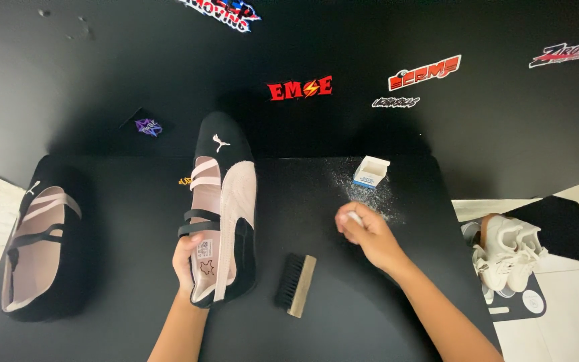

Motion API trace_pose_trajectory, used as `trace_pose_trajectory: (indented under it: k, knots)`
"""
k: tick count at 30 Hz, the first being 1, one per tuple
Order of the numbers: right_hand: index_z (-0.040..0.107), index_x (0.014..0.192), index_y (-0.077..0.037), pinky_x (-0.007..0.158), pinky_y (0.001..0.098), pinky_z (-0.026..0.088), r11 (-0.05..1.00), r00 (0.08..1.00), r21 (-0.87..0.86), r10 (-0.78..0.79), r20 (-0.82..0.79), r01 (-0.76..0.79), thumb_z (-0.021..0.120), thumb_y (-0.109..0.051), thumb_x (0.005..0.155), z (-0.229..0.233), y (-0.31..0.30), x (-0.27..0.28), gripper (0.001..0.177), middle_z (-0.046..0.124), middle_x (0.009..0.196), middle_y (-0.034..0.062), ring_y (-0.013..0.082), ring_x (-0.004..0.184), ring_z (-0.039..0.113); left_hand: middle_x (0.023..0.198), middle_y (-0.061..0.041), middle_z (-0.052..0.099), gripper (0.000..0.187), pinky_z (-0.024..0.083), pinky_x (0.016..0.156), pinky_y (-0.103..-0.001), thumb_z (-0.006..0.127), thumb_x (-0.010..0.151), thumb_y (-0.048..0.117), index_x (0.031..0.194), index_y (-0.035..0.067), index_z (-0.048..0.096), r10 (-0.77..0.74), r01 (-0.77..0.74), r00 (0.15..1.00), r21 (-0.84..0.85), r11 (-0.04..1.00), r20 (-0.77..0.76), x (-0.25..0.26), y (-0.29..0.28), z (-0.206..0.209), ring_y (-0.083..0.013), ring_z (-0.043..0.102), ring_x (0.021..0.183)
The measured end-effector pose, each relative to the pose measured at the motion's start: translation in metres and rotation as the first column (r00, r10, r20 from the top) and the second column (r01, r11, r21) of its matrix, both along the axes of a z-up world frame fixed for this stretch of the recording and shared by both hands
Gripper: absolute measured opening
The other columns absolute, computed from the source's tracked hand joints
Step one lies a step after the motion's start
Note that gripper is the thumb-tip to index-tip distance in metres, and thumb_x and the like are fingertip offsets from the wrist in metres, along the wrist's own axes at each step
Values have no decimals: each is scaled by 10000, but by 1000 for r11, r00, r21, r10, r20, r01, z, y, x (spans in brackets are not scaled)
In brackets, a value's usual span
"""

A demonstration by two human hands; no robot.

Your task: The person cleans a black and pink Puma shoe using a white eraser. They hold the shoe in the left hand and rub the eraser along the side and toe areas. A brush and a small box of powder are visible on the table but not used during the clip.

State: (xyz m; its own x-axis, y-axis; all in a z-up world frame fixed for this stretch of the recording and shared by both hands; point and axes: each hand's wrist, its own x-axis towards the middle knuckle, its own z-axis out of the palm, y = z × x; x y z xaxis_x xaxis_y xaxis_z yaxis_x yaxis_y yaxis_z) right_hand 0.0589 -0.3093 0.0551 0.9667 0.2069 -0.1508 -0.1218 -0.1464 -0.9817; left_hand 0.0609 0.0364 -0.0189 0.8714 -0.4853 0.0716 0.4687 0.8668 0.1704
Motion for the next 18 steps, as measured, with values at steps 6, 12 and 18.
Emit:
trace_pose_trajectory:
  k: [6,12,18]
  knots:
    - [674,708,-88,535,264,353,986,986,-97,-127,104,137,163,-637,1034,10,-5,2,818,643,675,77,128,514,451,658,-102,620,150,448,389,-275,612,958,246,902,108,637,222,-242,967,187,952,122,-1,2,-17,-218,676,533]
    - [572,1445,33,689,345,368,943,989,332,23,-146,27,452,-183,939,16,-2,2,564,613,1135,147,217,832,479,661,-11,643,195,435,450,-207,673,886,332,865,150,607,62,-52,996,154,987,-62,-5,-2,14,-157,695,588]
    - [589,1379,10,680,310,379,953,999,302,11,-44,3,464,-158,1019,1,-3,2,417,592,1132,120,185,773,469,802,-113,643,124,524,495,-259,609,999,213,1078,127,568,239,-269,950,135,954,203,0,1,-40,-205,721,693]
